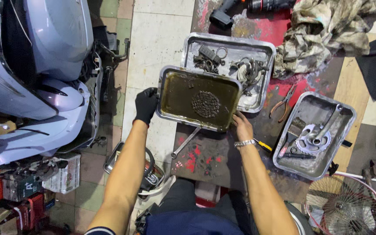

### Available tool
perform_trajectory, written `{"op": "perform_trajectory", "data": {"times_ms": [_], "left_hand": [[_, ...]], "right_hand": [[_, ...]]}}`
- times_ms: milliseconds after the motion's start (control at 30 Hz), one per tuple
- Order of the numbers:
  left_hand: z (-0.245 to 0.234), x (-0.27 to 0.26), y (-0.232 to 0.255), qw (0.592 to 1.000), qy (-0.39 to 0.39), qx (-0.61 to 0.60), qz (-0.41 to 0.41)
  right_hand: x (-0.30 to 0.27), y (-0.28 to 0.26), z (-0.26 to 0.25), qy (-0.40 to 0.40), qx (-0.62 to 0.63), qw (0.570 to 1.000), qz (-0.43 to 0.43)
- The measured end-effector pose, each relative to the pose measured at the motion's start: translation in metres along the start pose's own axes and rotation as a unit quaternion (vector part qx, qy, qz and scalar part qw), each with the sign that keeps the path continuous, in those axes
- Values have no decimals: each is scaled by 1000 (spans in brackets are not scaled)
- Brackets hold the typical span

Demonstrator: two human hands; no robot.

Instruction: The person cleans various motorcycle engine components by wiping them with a cloth and using a brush over a tray of fluid.

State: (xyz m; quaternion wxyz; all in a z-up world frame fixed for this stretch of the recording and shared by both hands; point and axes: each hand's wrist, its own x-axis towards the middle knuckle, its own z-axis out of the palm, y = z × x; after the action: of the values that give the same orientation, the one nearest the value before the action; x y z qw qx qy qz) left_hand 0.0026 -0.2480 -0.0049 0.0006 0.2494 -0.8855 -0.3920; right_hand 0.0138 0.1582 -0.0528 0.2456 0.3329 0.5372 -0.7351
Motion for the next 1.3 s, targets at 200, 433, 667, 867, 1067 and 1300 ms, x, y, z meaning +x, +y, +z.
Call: {"op": "perform_trajectory", "data": {"times_ms": [200, 433, 667, 867, 1067, 1300], "left_hand": [[18, 49, -22, 998, -12, 63, -14], [27, 46, 0, 998, -36, 0, -48], [8, 24, 17, 996, 83, 27, -24], [-13, -49, 89, 990, 129, -43, 22], [-22, -109, 155, 979, 55, -159, -115], [73, -134, 181, 844, -290, -431, -135]], "right_hand": [[64, -11, 15, -30, -57, 998, -26], [76, -42, -5, 38, -209, 977, -16], [112, -97, -85, 353, -397, 760, -375], [207, -191, -104, 277, -302, 857, -313], [187, -259, -115, 9, 137, 977, -164], [-91, -167, -147, -54, 233, 947, -214]]}}
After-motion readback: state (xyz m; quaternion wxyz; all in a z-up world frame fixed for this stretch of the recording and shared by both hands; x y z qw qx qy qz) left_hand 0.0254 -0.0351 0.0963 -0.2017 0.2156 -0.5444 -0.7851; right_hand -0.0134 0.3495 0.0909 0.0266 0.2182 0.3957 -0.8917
